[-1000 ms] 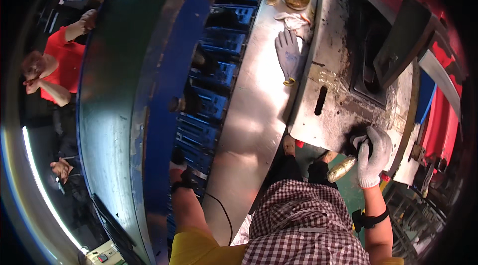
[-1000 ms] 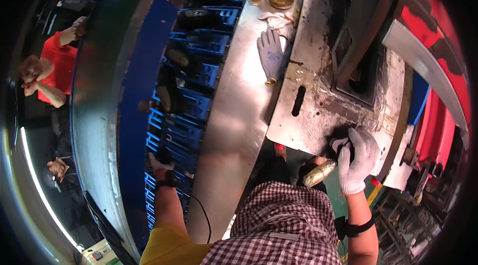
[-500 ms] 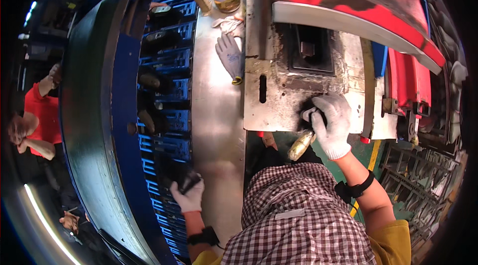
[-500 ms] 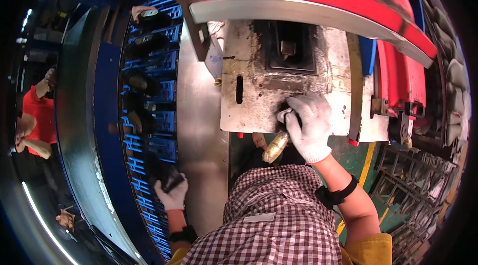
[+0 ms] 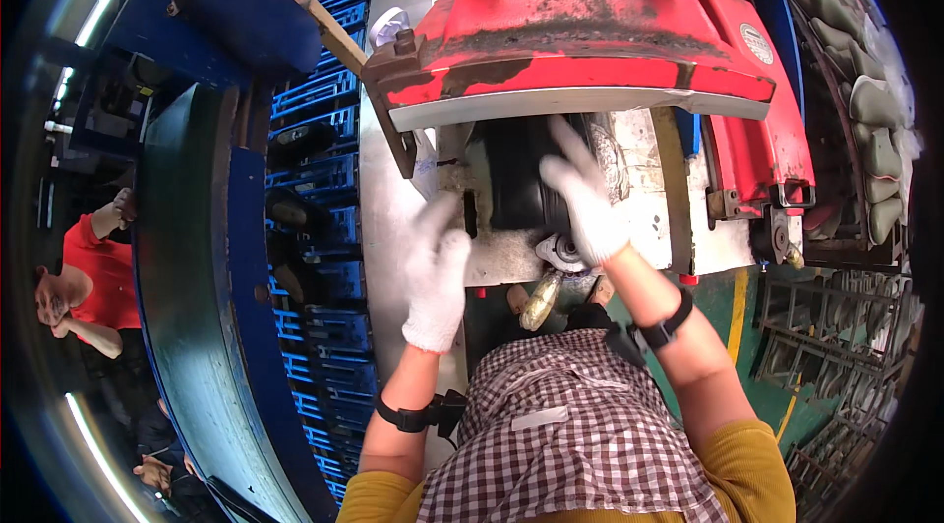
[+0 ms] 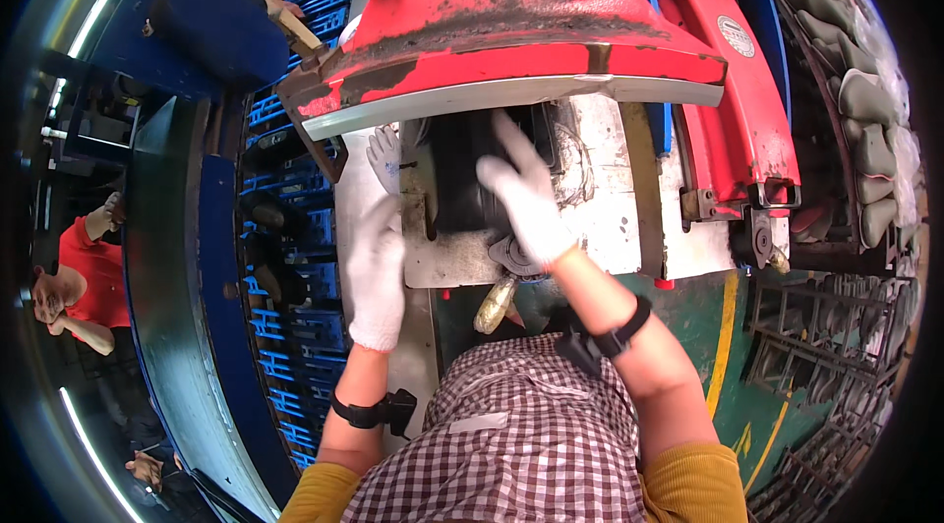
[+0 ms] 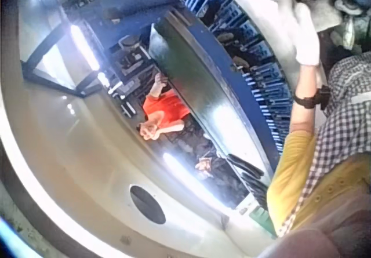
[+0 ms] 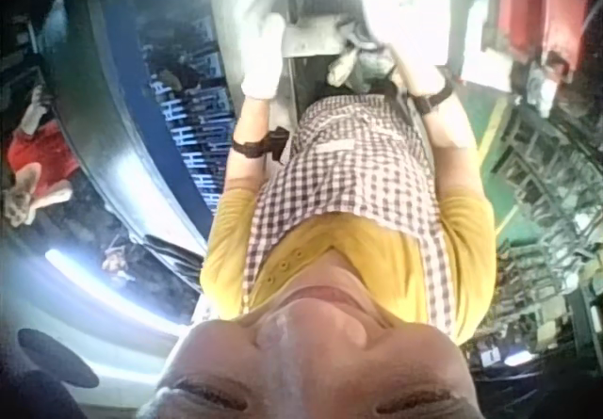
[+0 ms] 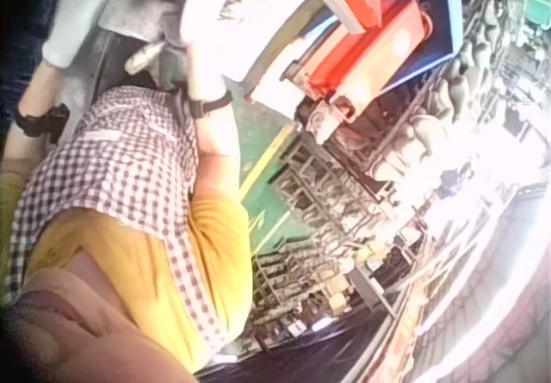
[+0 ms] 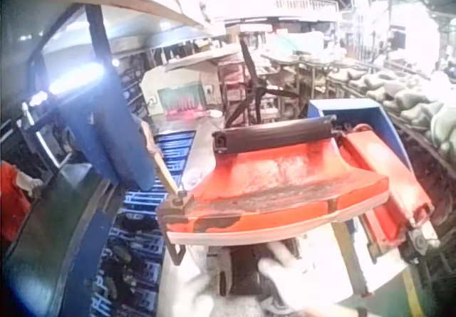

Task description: Operating a shoe pressing machine to attach or shape components.

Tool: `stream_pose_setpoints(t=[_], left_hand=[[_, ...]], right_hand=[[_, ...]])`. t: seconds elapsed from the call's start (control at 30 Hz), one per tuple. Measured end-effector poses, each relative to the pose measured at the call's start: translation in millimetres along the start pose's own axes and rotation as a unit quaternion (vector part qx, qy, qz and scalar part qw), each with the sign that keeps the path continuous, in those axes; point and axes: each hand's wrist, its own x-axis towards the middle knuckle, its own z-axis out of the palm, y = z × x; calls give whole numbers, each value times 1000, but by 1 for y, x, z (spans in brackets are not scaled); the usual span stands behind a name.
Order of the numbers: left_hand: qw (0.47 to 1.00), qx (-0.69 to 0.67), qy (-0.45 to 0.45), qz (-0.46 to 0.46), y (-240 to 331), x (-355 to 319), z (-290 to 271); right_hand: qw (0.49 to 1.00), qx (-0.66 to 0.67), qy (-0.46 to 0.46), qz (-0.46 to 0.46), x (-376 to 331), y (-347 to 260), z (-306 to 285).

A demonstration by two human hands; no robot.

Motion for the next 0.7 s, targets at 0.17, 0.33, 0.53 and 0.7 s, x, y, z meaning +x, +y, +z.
stream_pose_setpoints(t=[0.17,0.33,0.53,0.7], left_hand=[[949,-1,174,265,80,44,-21],[906,66,133,397,150,118,-21],[821,259,-69,504,237,180,22],[824,370,-351,247,282,190,27]], right_hand=[[900,-360,141,-202,109,37,-6],[807,-559,99,-163,110,46,1],[819,-546,143,-107,104,30,14],[833,-539,97,-84,87,26,-15]])
